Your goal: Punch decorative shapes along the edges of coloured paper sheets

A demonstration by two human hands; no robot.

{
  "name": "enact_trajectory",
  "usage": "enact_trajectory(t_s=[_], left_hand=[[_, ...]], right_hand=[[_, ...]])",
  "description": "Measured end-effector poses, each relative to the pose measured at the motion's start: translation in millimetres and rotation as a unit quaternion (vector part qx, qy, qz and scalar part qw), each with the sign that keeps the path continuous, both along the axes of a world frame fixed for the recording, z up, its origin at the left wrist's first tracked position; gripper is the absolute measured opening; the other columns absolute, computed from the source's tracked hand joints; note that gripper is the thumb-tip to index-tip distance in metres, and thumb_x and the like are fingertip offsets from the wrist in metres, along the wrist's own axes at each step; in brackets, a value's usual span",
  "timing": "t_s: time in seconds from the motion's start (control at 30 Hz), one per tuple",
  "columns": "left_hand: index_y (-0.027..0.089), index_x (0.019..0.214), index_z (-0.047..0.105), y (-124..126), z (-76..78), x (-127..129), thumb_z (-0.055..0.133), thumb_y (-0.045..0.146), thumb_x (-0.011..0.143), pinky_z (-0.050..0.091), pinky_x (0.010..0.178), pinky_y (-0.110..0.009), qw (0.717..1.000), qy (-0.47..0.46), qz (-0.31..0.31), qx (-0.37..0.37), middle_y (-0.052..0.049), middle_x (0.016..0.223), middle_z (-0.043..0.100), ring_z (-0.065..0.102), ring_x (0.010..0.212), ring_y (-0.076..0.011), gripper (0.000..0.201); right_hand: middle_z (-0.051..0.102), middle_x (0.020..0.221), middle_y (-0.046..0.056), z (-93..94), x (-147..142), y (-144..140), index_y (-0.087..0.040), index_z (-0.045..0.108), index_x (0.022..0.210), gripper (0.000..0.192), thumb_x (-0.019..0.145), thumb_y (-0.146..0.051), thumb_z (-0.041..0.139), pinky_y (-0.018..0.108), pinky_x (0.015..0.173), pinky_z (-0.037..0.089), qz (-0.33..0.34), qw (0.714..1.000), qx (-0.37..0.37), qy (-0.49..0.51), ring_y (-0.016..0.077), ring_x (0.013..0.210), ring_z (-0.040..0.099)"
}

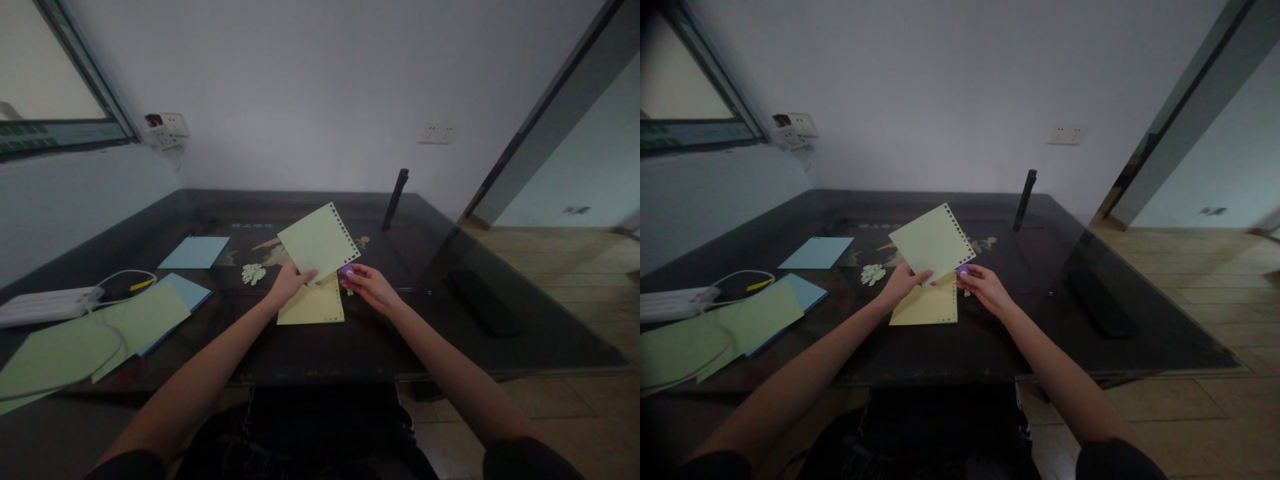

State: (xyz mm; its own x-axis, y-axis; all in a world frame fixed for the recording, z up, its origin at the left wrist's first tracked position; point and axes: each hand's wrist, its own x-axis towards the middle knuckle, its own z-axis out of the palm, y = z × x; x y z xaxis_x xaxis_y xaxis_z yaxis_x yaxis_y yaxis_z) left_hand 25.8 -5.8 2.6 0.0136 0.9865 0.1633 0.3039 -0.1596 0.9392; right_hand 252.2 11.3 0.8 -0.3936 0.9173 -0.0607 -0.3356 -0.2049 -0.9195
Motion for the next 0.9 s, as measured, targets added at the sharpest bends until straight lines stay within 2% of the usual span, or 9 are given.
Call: enact_trajectory(t_s=[0.2,0.37,0.53,0.7,0.9], left_hand=[[0.009,0.078,0.066,-0.5,-0.6,1.2,0.065,0.026,0.074,0.045,0.056,-0.025,1.000,0.000,-0.003,-0.008,-0.009,0.070,0.069,0.057,0.057,-0.0144,0.018],[0.009,0.082,0.067,1.7,-6.2,0.4,0.063,0.029,0.076,0.047,0.057,-0.026,0.999,-0.017,-0.042,0.003,-0.010,0.072,0.070,0.059,0.059,-0.0151,0.022],[0.009,0.082,0.067,2.8,-10.9,1.1,0.065,0.030,0.075,0.047,0.056,-0.025,1.000,-0.008,-0.027,0.005,-0.010,0.073,0.071,0.059,0.058,-0.0148,0.022],[0.010,0.083,0.068,-1.2,-10.3,6.0,0.065,0.031,0.075,0.049,0.060,-0.027,0.999,0.007,-0.032,-0.003,-0.010,0.076,0.072,0.063,0.063,-0.0170,0.023],[0.010,0.081,0.069,-5.5,-6.8,9.5,0.064,0.029,0.075,0.050,0.063,-0.027,0.999,0.033,-0.012,0.018,-0.010,0.079,0.073,0.064,0.065,-0.0174,0.020]], right_hand=[[0.069,0.096,0.006,0.0,-0.1,0.1,-0.017,0.064,0.091,0.037,0.060,-0.025,0.082,0.030,0.075,0.056,-0.003,1.000,0.002,0.010,0.0140,0.072,0.066],[0.068,0.094,0.005,-0.5,0.2,-0.3,-0.017,0.064,0.089,0.032,0.063,-0.026,0.081,0.029,0.073,0.056,-0.004,1.000,0.007,0.009,0.0138,0.072,0.066],[0.067,0.091,0.003,-0.6,-1.1,-2.6,-0.017,0.065,0.087,0.029,0.064,-0.028,0.079,0.022,0.061,0.053,0.000,1.000,0.006,0.000,0.0107,0.067,0.064],[0.064,0.077,0.000,-0.2,-4.8,-4.9,-0.016,0.065,0.078,0.026,0.061,-0.028,0.082,0.021,0.064,0.052,-0.006,1.000,-0.002,0.016,0.0093,0.065,0.062],[0.065,0.077,0.001,-0.3,-9.6,-6.0,-0.017,0.065,0.076,0.030,0.055,-0.027,0.084,0.023,0.064,0.050,-0.035,0.999,-0.009,0.024,0.0094,0.064,0.059]])
